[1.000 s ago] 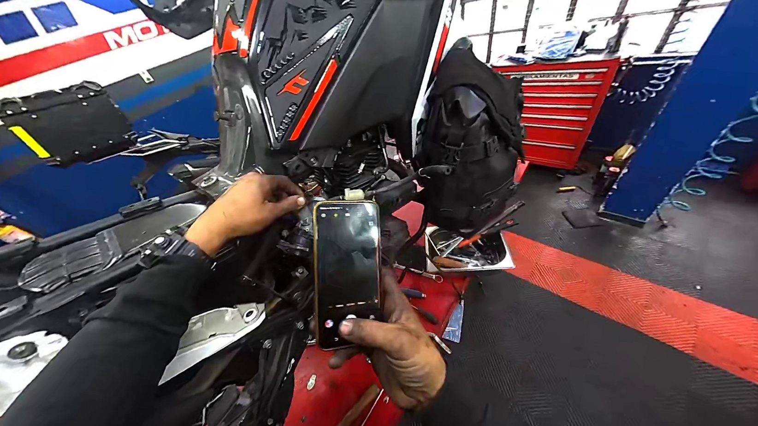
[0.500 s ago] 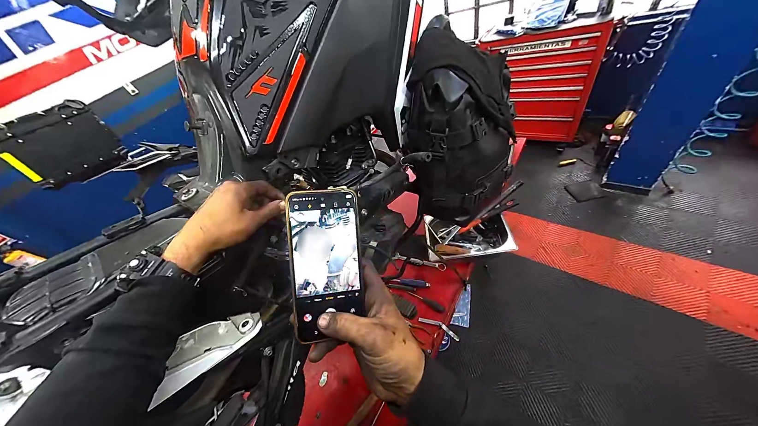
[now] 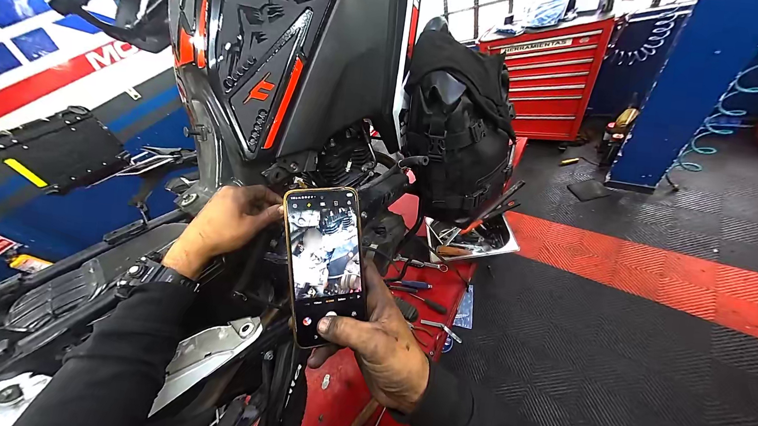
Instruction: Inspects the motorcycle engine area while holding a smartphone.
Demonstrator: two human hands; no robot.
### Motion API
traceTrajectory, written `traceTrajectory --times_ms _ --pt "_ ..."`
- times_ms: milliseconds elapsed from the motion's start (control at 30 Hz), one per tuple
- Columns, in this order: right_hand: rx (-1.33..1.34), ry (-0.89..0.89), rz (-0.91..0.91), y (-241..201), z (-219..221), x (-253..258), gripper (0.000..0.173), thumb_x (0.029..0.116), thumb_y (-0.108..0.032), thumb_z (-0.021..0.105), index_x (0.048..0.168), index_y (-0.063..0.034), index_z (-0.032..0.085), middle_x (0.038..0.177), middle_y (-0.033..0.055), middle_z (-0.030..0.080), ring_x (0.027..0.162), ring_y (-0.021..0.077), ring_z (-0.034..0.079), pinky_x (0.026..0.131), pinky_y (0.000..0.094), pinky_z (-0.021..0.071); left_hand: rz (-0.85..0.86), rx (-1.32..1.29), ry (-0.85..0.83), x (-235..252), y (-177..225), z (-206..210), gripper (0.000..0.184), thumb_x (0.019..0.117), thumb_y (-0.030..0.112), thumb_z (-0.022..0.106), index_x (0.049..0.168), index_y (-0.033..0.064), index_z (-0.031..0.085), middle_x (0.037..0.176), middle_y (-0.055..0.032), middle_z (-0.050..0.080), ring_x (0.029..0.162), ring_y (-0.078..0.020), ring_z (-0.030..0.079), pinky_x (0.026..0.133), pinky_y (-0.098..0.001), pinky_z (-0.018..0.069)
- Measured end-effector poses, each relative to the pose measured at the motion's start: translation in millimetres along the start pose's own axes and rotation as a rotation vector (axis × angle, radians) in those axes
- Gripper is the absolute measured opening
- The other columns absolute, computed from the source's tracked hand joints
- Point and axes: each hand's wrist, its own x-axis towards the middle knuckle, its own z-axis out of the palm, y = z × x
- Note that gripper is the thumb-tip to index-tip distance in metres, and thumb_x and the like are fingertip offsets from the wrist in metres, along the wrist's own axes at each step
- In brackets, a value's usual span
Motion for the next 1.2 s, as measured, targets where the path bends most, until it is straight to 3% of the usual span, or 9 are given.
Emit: traceTrajectory --times_ms 600,1200 --pt "0.007 0.009 0.004 -2.2 -1.9 -2.8 0.069 0.0875 0.007 0.065 0.149 -0.0118 0.038 0.116 0.0269 0.064 0.088 0.0389 0.072 0.069 0.0504 0.0643 -0.008 0.006 -0.008 0.8 -4.2 0.9 0.02 0.0963 0.036 0.064 0.1 0.0194 0.074 0.077 0.0054 0.071 0.069 -0.0085 0.066 0.069 -0.0423 0.0561" --pt "-0.01 0.003 -0.007 2.4 3.4 -4.6 0.069 0.0881 0.006 0.065 0.149 -0.0108 0.038 0.115 0.0263 0.064 0.088 0.038 0.072 0.068 0.0495 0.0644 -0.027 0.04 0.009 -0.9 0.6 3.9 0.029 0.0939 0.044 0.062 0.099 0.0196 0.075 0.078 0.0026 0.071 0.074 -0.0171 0.068 0.071 -0.0554 0.0517"
